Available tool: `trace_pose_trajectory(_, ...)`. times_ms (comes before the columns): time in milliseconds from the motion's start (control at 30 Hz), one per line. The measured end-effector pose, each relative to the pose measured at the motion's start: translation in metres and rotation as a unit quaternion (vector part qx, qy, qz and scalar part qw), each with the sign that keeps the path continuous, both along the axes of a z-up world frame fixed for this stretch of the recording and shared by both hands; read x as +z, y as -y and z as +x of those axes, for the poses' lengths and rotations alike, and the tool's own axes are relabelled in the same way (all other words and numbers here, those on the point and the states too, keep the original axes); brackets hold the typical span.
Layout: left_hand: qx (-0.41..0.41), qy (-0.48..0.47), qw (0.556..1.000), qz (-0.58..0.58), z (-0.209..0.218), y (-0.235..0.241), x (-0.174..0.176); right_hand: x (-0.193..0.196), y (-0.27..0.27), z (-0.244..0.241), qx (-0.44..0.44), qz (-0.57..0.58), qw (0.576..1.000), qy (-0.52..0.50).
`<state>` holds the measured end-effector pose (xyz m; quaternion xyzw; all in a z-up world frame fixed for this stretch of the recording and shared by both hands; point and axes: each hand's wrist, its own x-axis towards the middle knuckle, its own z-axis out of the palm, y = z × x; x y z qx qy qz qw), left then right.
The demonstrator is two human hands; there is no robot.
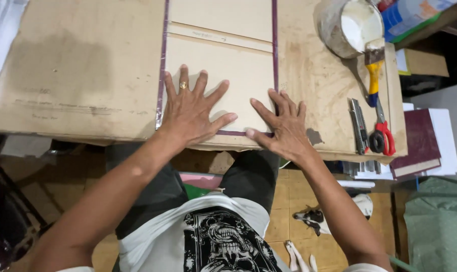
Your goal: Applying a protective plastic film cover to a book or folder by measuring, cutting, and folding the edges.
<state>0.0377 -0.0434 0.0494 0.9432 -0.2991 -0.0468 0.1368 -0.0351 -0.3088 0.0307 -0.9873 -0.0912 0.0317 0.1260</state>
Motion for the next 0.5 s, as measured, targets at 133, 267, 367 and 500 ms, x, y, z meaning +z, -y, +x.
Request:
trace_pose_trajectory(133,-0.049,0.005,0.999,0.018,0.009,-0.050,0.004,-0.003,0.003,0.001,0.000,-0.031,0.999,0.008)
trace_pose_trajectory(267,-0.037,0.015,0.999,0.020,0.008,-0.104,-0.002,-0.012,0.007,0.004,-0.004,-0.051,0.998,0.023)
trace_pose_trajectory(367,-0.042,0.004,0.999,0.024,0.011,-0.110,-0.015,-0.028,0.005,0.015,-0.032,-0.063,0.996,0.052)
trace_pose_trajectory(500,-0.034,-0.005,0.999,0.013,0.010,-0.112,-0.016,-0.009,-0.065,0.028,0.018,-0.042,0.992,0.121)
